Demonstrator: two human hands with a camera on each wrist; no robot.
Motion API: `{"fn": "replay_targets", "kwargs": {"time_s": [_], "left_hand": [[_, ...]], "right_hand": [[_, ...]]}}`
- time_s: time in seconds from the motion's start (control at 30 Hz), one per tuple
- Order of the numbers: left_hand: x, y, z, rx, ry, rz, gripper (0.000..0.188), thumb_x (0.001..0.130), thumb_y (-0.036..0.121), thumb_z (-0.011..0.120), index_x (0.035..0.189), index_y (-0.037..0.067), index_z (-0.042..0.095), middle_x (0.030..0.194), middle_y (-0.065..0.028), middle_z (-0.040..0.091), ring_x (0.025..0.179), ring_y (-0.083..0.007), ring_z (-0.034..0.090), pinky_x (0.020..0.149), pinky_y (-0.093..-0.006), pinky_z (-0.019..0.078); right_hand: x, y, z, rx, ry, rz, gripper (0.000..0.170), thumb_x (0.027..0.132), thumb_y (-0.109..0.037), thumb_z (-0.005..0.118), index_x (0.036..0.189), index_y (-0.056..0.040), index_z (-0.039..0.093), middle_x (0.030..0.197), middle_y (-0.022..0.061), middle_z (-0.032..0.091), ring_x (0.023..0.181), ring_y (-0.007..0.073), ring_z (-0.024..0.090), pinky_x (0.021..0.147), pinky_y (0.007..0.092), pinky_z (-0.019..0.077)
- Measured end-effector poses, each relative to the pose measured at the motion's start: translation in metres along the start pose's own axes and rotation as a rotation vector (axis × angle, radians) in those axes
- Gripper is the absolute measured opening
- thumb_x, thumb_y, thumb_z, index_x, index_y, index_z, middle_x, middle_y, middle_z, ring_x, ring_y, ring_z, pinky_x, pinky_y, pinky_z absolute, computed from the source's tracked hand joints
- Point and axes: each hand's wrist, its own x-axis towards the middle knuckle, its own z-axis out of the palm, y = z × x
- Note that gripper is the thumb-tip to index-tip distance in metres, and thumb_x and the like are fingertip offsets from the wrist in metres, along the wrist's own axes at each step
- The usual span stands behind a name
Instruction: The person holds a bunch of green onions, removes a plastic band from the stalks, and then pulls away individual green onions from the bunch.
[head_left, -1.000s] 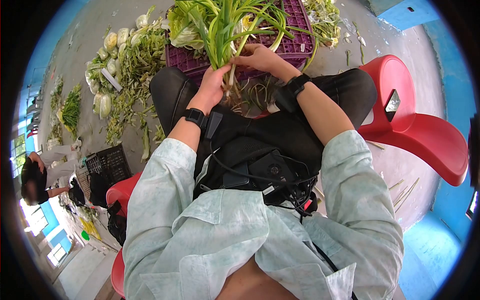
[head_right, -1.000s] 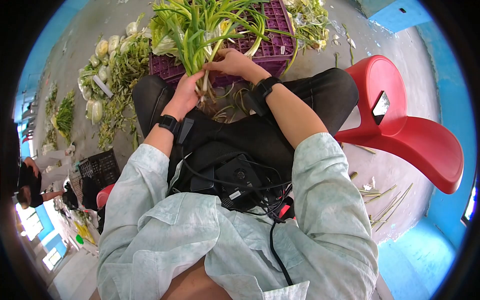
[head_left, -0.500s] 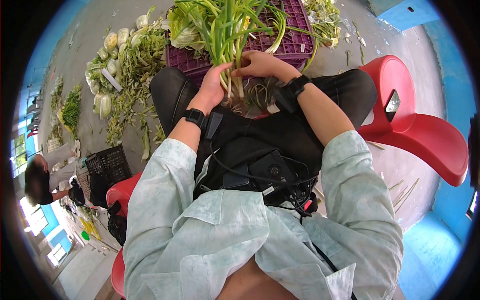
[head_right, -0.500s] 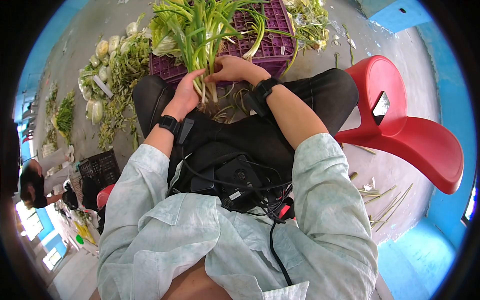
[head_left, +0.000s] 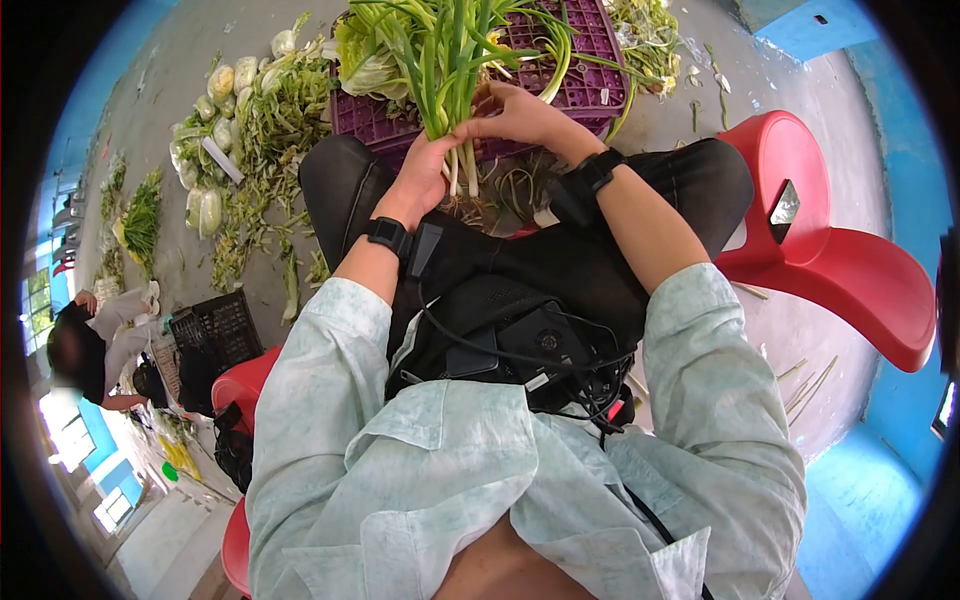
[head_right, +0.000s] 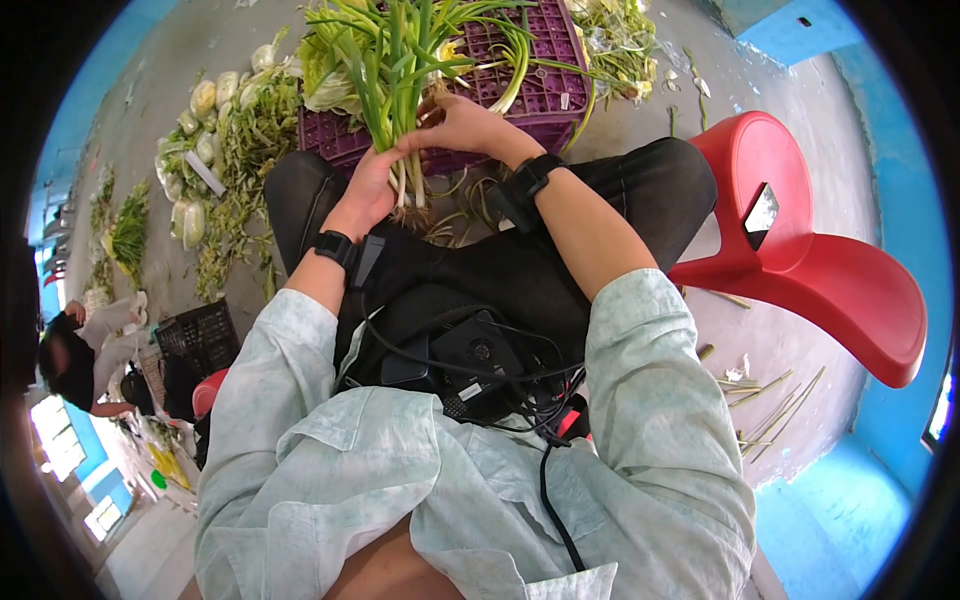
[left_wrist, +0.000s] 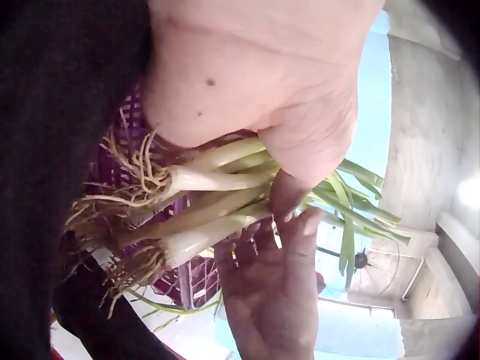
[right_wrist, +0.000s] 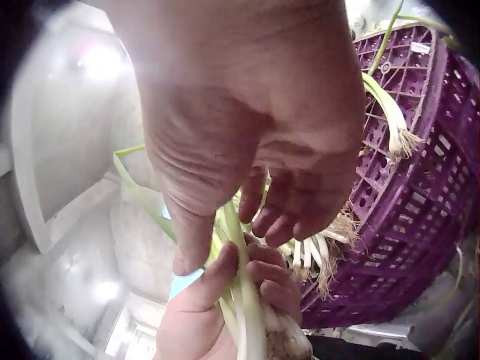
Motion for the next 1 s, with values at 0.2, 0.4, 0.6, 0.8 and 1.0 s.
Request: {"fn": "replay_targets", "kwargs": {"time_s": [0.2, 0.4, 0.6, 0.8, 1.0], "left_hand": [[-0.01, 0.007, 0.014, 0.08, -0.105, -0.085, 0.025, 0.1, 0.011, 0.063, 0.124, 0.006, 0.058, 0.106, -0.0057, 0.066, 0.095, -0.019, 0.069, 0.085, -0.0345, 0.059], [-0.013, 0.01, 0.018, 0.129, -0.185, -0.127, 0.026, 0.101, 0.013, 0.063, 0.126, 0.007, 0.055, 0.107, -0.0059, 0.066, 0.097, -0.0193, 0.07, 0.087, -0.0348, 0.0589], [-0.006, 0.002, 0.013, 0.124, -0.179, -0.092, 0.024, 0.101, 0.012, 0.061, 0.124, 0.009, 0.056, 0.101, -0.0028, 0.063, 0.086, -0.0152, 0.066, 0.079, -0.0314, 0.057], [-0.01, 0.009, 0.017, 0.1, -0.104, -0.103, 0.016, 0.1, 0.014, 0.064, 0.114, 0.009, 0.058, 0.095, -0.0007, 0.057, 0.075, -0.0101, 0.055, 0.07, -0.0259, 0.0496], [-0.004, 0.002, 0.009, 0.001, -0.072, -0.08, 0.016, 0.1, 0.019, 0.066, 0.108, 0.009, 0.057, 0.091, -0.0016, 0.058, 0.074, -0.0101, 0.056, 0.067, -0.0264, 0.0498]], "right_hand": [[0.006, 0.009, -0.002, 0.076, 0.021, -0.039, 0.057, 0.085, -0.041, 0.082, 0.121, 0.0015, 0.067, 0.107, 0.011, 0.072, 0.095, 0.0178, 0.067, 0.084, 0.0338, 0.0534], [-0.001, -0.005, -0.001, 0.002, -0.06, -0.143, 0.051, 0.08, -0.04, 0.085, 0.113, -0.0029, 0.072, 0.099, 0.011, 0.074, 0.087, 0.0187, 0.069, 0.078, 0.0348, 0.0548], [0.003, -0.001, 0.004, -0.135, 0.105, 0.028, 0.075, 0.072, -0.05, 0.087, 0.117, 0.0063, 0.067, 0.106, 0.0239, 0.072, 0.096, 0.0329, 0.072, 0.086, 0.0404, 0.0547], [-0.004, -0.006, -0.008, 0.086, -0.005, 0.016, 0.064, 0.082, -0.038, 0.083, 0.128, 0.0022, 0.064, 0.12, 0.0143, 0.07, 0.106, 0.025, 0.068, 0.093, 0.0356, 0.0517], [0.013, 0.053, -0.028, 0.427, 0.256, 0.214, 0.052, 0.088, -0.038, 0.072, 0.128, -0.0051, 0.068, 0.126, 0.0129, 0.069, 0.105, 0.0247, 0.069, 0.091, 0.0338, 0.0534]]}}
